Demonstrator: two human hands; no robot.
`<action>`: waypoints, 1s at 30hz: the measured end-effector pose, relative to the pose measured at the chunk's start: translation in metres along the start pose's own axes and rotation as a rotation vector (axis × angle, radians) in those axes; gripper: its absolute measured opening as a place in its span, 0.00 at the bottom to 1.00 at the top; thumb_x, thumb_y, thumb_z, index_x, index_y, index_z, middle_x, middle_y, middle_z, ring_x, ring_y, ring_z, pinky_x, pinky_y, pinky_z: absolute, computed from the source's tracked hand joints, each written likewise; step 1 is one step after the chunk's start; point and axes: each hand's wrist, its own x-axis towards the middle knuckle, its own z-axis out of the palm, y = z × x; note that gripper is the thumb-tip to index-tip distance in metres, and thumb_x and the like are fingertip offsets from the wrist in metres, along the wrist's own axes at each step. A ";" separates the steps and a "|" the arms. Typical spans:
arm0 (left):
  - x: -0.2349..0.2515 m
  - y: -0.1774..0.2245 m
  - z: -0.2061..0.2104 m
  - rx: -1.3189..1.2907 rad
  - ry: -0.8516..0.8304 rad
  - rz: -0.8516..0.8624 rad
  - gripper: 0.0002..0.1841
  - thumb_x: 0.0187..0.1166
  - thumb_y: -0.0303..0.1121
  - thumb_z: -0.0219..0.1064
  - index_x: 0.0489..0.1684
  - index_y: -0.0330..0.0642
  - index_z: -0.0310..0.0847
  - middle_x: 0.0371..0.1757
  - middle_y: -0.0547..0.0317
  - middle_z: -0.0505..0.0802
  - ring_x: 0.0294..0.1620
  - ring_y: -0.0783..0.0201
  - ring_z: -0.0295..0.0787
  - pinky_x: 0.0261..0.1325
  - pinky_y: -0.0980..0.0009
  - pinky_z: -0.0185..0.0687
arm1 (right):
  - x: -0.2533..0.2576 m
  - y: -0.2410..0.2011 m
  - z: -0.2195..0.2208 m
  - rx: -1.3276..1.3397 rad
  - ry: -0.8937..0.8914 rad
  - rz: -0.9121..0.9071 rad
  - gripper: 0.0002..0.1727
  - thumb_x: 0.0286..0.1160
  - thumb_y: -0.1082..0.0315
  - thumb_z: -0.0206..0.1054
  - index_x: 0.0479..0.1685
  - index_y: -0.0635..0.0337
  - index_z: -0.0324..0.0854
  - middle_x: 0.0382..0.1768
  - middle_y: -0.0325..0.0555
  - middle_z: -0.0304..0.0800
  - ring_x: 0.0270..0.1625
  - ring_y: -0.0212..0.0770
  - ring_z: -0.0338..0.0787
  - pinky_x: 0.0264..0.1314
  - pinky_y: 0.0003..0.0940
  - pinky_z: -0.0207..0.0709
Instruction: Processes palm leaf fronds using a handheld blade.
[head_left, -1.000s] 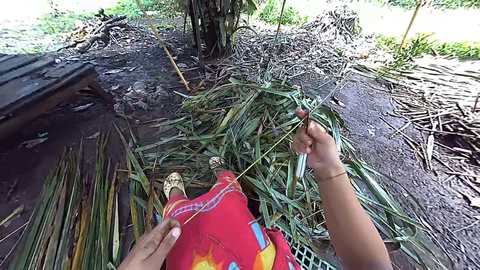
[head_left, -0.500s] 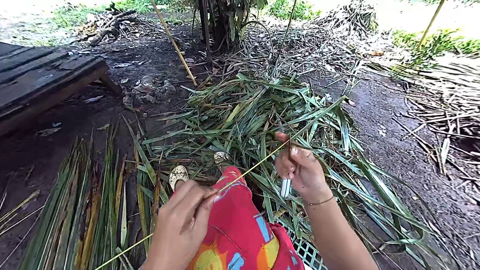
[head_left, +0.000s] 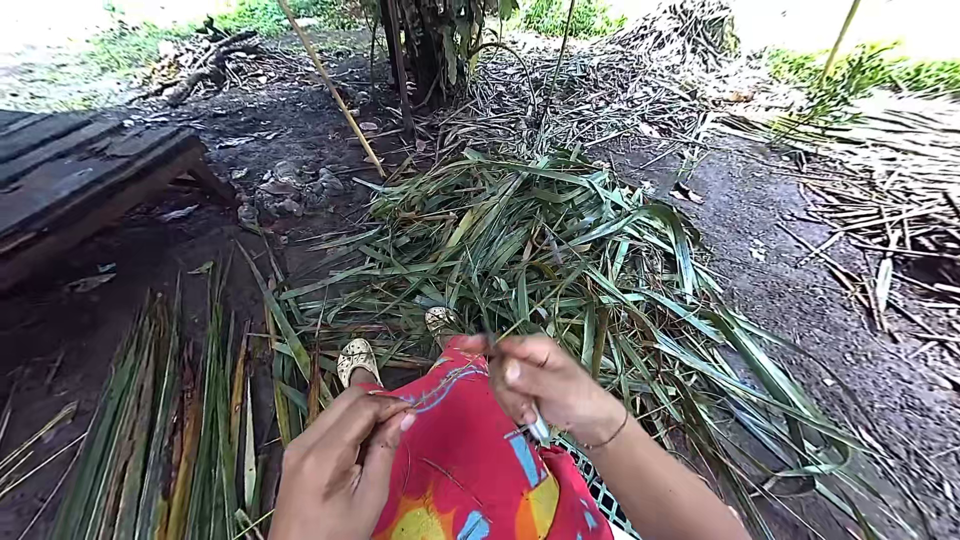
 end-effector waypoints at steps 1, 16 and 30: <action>0.000 0.001 0.003 0.010 0.028 0.008 0.15 0.83 0.38 0.65 0.35 0.35 0.89 0.31 0.58 0.86 0.34 0.82 0.78 0.39 0.91 0.72 | 0.001 0.004 0.007 0.037 -0.054 0.022 0.25 0.87 0.55 0.59 0.77 0.58 0.75 0.20 0.16 0.75 0.20 0.14 0.72 0.23 0.12 0.66; -0.006 -0.001 0.012 0.323 0.201 0.189 0.13 0.84 0.34 0.62 0.33 0.36 0.86 0.29 0.49 0.86 0.32 0.66 0.81 0.37 0.82 0.73 | 0.000 -0.011 0.010 0.128 0.146 0.095 0.22 0.84 0.59 0.59 0.73 0.56 0.76 0.16 0.18 0.74 0.17 0.16 0.73 0.21 0.13 0.68; -0.009 -0.005 0.003 0.209 0.070 0.064 0.14 0.85 0.39 0.64 0.43 0.37 0.89 0.35 0.51 0.92 0.34 0.72 0.85 0.39 0.83 0.78 | -0.005 -0.012 -0.014 0.104 0.460 -0.090 0.20 0.88 0.58 0.55 0.73 0.48 0.79 0.13 0.27 0.76 0.14 0.22 0.76 0.21 0.17 0.75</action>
